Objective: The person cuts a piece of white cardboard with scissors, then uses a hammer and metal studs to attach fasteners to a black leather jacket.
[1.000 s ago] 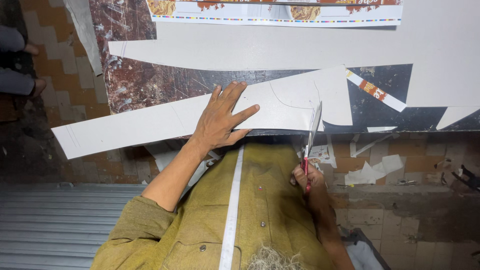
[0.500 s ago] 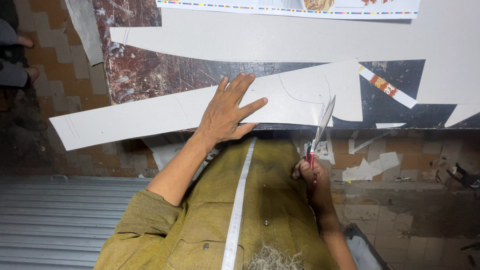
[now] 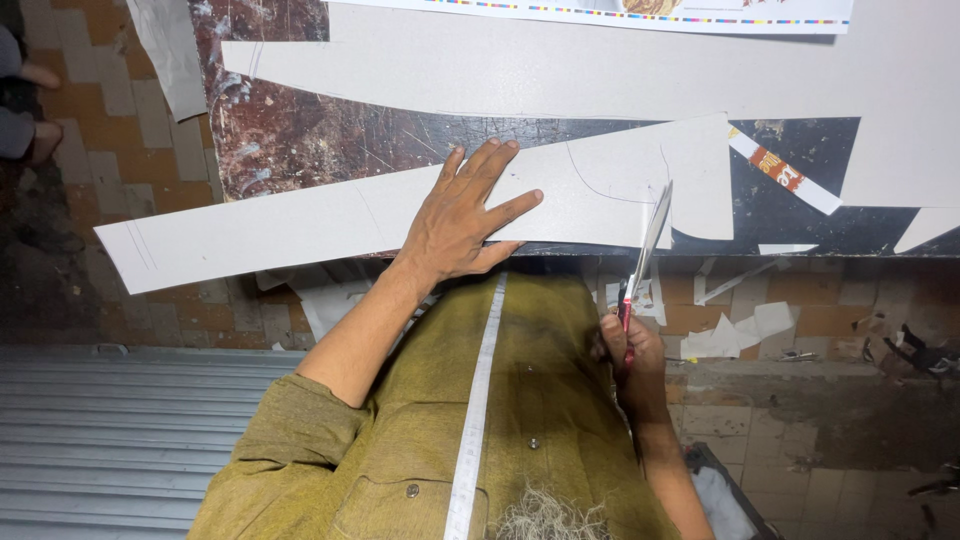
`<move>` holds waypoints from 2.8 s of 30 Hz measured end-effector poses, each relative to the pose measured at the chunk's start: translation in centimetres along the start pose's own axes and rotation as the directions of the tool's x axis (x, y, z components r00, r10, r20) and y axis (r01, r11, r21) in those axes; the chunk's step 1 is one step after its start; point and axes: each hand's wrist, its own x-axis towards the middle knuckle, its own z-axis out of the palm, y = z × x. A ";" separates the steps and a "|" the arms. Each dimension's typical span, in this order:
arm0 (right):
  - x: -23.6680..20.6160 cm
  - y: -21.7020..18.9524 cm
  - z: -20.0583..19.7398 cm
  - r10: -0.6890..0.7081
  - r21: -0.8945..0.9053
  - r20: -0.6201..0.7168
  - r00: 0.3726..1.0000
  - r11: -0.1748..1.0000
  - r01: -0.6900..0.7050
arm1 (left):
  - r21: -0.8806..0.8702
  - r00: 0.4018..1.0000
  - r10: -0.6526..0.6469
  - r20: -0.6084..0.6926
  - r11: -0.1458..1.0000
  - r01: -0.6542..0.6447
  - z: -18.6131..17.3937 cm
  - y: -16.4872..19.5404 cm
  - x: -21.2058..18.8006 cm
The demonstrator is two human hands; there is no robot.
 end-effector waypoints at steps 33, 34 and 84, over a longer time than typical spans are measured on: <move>8.2 -3.4 -20.2 0.271 -0.049 0.675 0.686 0.944 -0.325 | 0.279 0.961 -0.183 -0.209 0.931 0.238 1.8 7.3 -2.2; 9.7 -4.3 -21.6 0.272 -0.117 0.739 0.616 0.953 -0.281 | 0.266 0.937 -0.260 -0.233 0.909 0.319 2.9 8.5 -2.2; 15.8 -9.7 -22.8 0.466 -0.726 0.602 0.648 0.658 0.201 | -0.279 0.383 -0.648 -0.658 0.682 0.676 7.3 16.2 0.0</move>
